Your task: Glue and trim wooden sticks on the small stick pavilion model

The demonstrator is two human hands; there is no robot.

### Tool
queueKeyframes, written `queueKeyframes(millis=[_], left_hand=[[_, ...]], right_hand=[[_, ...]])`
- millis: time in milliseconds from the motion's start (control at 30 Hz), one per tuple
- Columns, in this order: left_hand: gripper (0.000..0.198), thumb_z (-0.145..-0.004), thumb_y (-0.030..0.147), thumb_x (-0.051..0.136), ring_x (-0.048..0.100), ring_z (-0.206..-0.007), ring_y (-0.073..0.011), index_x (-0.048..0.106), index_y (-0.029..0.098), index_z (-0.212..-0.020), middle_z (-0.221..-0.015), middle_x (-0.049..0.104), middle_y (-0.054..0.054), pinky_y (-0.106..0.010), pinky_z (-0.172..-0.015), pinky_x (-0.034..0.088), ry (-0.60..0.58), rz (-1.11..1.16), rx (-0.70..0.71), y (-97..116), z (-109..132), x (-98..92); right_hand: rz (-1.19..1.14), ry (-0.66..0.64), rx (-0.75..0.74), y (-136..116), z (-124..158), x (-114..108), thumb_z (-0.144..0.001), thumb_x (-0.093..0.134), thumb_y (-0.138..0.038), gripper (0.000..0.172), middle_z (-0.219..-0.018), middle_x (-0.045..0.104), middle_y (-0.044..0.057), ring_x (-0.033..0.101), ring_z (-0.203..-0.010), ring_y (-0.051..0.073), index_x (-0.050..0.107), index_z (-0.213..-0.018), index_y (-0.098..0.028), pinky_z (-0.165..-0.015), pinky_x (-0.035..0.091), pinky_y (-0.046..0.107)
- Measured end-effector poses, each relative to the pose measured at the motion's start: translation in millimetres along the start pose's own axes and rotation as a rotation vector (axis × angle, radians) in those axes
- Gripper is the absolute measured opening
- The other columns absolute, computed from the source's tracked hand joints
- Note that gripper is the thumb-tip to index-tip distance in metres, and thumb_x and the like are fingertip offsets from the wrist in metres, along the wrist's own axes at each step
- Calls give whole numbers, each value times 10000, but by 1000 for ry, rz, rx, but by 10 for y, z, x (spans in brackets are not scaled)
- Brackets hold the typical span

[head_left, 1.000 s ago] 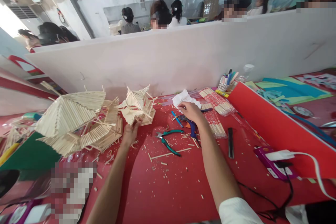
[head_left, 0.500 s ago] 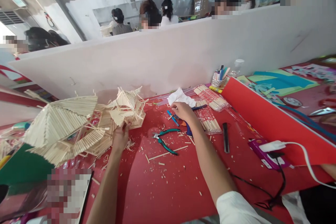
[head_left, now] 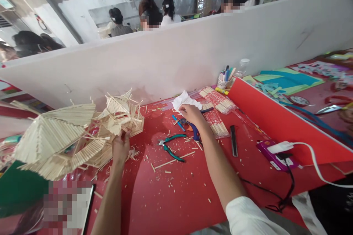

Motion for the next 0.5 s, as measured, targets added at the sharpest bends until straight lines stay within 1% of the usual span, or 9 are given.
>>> queueKeyframes(millis=[133,233,300,367,433,500], left_hand=[[414,-930,490,471,700,-961,-300,694,179,-1088,-976,760,-138,-388,-904,509,-5,0,-1,-3,-1,-6],[415,-932,495,464,701,-957,-297,697,188,-1086,-986,761,-135,-388,-899,513,3,3,4,-15,0,6],[411,-932,491,465,699,-971,-298,696,193,-1096,-1004,761,-135,-387,-898,513,11,-3,6,-26,1,19],[413,-931,490,466,699,-970,-304,694,191,-1102,-1004,760,-140,-390,-888,514,11,-12,-9,-49,3,35],[413,-931,487,468,698,-972,-310,696,187,-1100,-1000,758,-147,-393,-879,515,9,-21,-26,-75,7,52],[400,-930,480,477,697,-975,-314,701,187,-1086,-997,757,-151,-393,-872,514,4,-32,-32,-93,13,68]], right_hand=[[20,-7,-44,-113,4,54,-974,521,-193,216,-1105,756,76,674,-1051,234,690,-1103,-221,-885,470,300],[46,-41,-110,-356,-90,218,-981,491,-168,259,-1138,745,95,672,-1059,241,677,-1157,-207,-888,471,304],[60,-84,-183,-593,-232,393,-975,475,-128,310,-1200,727,98,655,-1105,236,664,-1208,-208,-912,464,298],[74,-124,-262,-845,-420,584,-960,461,-70,376,-1286,688,107,613,-1185,230,635,-1269,-197,-977,438,307],[89,-161,-325,-1065,-621,765,-934,483,-34,406,-1375,634,103,553,-1267,236,628,-1277,-197,-1050,399,340],[101,-201,-370,-1227,-805,913,-926,499,-22,409,-1416,604,80,513,-1307,245,637,-1254,-223,-1078,387,384]])
Point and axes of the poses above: each hand's wrist, its own z-axis away from the middle knuckle, its own x-axis out of the palm, y = z × x, the point moved 6 cm from there along -z, towards the middle knuckle
